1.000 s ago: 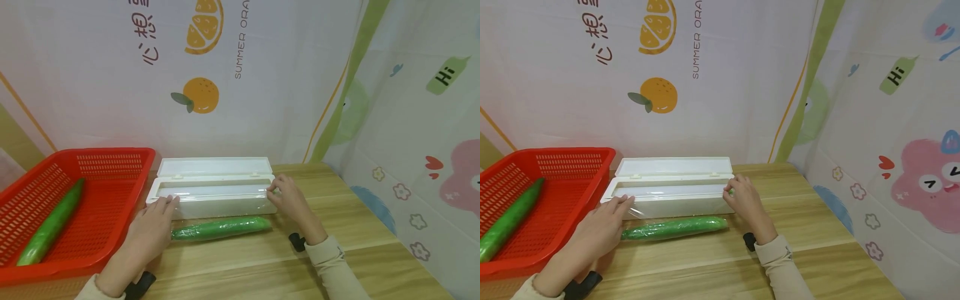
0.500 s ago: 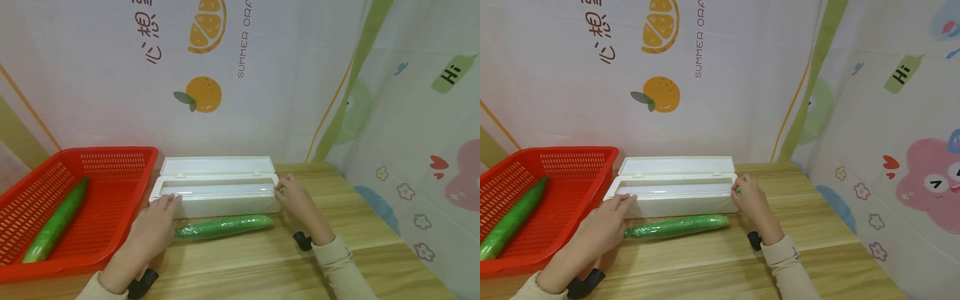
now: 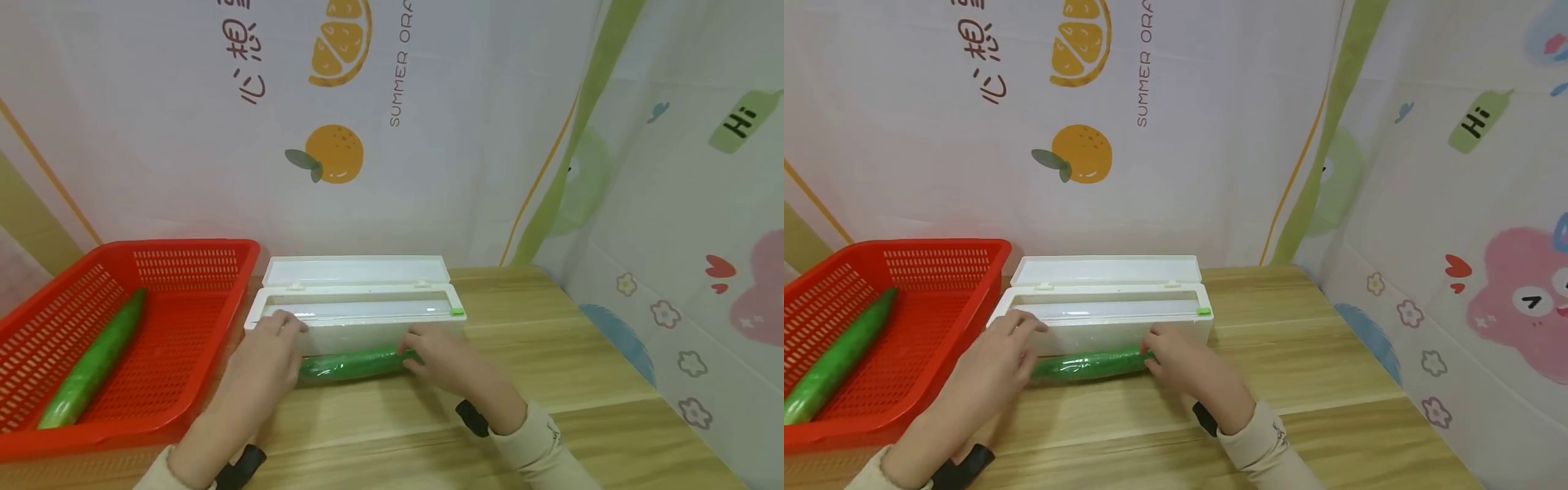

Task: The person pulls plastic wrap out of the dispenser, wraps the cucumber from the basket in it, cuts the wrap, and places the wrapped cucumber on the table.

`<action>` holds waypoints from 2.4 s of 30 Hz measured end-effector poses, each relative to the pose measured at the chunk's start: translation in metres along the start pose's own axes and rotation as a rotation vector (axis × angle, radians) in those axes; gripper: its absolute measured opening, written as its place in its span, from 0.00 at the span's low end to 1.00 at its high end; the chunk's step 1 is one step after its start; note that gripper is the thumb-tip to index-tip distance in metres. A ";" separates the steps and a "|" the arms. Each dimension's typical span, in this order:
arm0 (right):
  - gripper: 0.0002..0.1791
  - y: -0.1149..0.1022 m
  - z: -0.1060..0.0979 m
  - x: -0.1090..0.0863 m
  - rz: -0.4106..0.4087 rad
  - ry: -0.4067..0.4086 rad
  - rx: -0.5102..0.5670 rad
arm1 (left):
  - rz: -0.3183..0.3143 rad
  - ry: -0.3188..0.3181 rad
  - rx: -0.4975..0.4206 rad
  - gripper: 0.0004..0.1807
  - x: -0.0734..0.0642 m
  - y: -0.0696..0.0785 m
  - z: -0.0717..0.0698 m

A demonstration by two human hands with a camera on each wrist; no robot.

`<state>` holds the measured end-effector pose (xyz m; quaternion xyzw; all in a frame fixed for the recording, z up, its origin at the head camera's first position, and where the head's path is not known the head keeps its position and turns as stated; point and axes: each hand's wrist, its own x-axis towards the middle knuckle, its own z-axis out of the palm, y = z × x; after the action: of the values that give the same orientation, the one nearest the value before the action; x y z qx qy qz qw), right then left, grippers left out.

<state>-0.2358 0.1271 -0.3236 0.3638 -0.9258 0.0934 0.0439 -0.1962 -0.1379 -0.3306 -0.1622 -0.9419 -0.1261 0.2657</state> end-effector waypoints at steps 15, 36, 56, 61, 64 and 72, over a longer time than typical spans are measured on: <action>0.17 -0.005 0.018 0.003 0.035 0.045 -0.184 | 0.112 -0.090 0.042 0.15 -0.010 0.009 0.028; 0.16 -0.007 0.013 -0.003 0.028 0.001 -0.134 | 0.066 -0.308 -0.095 0.19 -0.006 0.006 0.019; 0.22 -0.020 0.003 -0.011 0.076 -0.213 -0.141 | 0.094 -0.556 -0.465 0.08 -0.004 -0.009 0.015; 0.23 -0.020 0.008 -0.011 0.065 -0.196 -0.099 | 0.115 -0.561 -0.428 0.06 -0.003 -0.007 0.014; 0.20 -0.020 0.007 -0.012 0.066 -0.199 -0.078 | 0.109 -0.582 -0.422 0.04 -0.004 -0.005 0.011; 0.14 -0.024 0.002 -0.013 0.114 -0.268 -0.035 | 0.096 -0.610 -0.328 0.18 -0.010 0.001 0.012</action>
<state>-0.2097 0.1178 -0.3245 0.3192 -0.9439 0.0304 -0.0791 -0.1933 -0.1355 -0.3453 -0.2768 -0.9365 -0.2088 -0.0519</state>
